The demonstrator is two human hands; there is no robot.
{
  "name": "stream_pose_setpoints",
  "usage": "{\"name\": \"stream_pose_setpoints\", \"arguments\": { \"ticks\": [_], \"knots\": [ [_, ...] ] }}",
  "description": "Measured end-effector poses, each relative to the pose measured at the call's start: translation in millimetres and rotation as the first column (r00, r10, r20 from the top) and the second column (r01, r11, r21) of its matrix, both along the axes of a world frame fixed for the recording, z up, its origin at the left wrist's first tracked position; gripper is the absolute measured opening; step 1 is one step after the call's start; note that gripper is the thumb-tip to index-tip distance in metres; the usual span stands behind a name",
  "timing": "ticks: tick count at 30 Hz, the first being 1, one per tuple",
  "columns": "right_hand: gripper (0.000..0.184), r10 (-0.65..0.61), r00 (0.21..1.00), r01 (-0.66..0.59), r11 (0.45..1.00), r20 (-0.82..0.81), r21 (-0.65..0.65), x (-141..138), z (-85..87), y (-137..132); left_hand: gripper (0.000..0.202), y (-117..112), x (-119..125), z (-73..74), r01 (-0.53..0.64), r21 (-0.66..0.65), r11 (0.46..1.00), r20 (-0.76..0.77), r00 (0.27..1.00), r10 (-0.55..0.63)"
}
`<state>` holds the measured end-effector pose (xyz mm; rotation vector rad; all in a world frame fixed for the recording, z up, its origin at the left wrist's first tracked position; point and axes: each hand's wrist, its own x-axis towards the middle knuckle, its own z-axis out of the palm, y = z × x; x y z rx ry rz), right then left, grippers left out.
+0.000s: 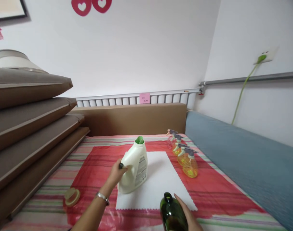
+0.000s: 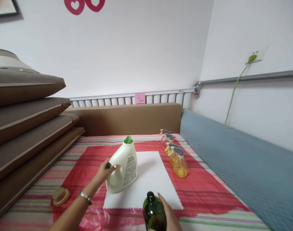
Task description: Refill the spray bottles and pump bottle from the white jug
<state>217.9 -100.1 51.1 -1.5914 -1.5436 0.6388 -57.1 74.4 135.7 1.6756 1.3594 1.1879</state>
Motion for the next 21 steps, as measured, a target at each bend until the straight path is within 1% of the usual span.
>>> {"name": "stream_pose_setpoints", "arguments": {
  "ticks": [2,3,5,7,8,10,11,12,14,16,18,21],
  "knots": [
    [0.083,-0.072,0.997,0.069,0.995,0.029,0.068,9,20.8,1,0.021,-2,6,7.5,0.022,0.053,0.998,-0.076,0.997,-0.018],
    [0.083,-0.102,0.994,0.098,0.991,0.04,0.088,15,32.7,3,0.02,-3,9,13.9,0.038,0.074,0.997,-0.113,0.993,-0.029],
    [0.084,-0.15,0.986,0.143,0.986,0.078,0.09,30,57.5,7,0.017,-6,13,31.4,0.075,0.107,0.991,-0.185,0.981,-0.054],
    [0.085,-0.16,0.978,0.149,0.985,0.133,0.09,48,81.8,11,0.014,-7,16,51.3,0.118,0.122,0.985,-0.285,0.955,-0.08],
    [0.085,-0.152,0.975,0.137,0.985,0.162,0.102,57,93.2,13,0.013,-6,17,60.6,0.137,0.117,0.984,-0.346,0.934,-0.089],
    [0.083,-0.133,0.966,0.1,0.983,0.222,0.155,72,114.3,18,0.016,-4,20,74.7,0.169,0.087,0.982,-0.523,0.846,-0.099],
    [0.082,-0.124,0.959,0.078,0.98,0.253,0.185,78,124.0,21,0.018,-3,22,79.1,0.186,0.07,0.98,-0.597,0.795,-0.108],
    [0.081,-0.118,0.951,0.058,0.976,0.286,0.212,83,133.1,24,0.02,-2,24,81.5,0.203,0.056,0.978,-0.652,0.749,-0.118],
    [0.079,-0.115,0.927,0.024,0.968,0.356,0.249,89,149.7,33,0.022,2,32,82.2,0.24,0.038,0.97,-0.698,0.701,-0.146],
    [0.077,-0.103,0.89,-0.014,0.968,0.444,0.252,93,163.1,43,0.025,6,41,79.9,0.265,0.027,0.964,-0.705,0.688,-0.169],
    [0.076,-0.083,0.844,-0.057,0.969,0.531,0.242,96,172.1,56,0.029,11,51,77.7,0.279,0.021,0.96,-0.71,0.68,-0.182],
    [0.078,-0.057,0.787,-0.101,0.971,0.615,0.219,98,176.0,75,0.031,15,63,76.0,0.287,0.016,0.958,-0.718,0.67,-0.188]
  ]
}}
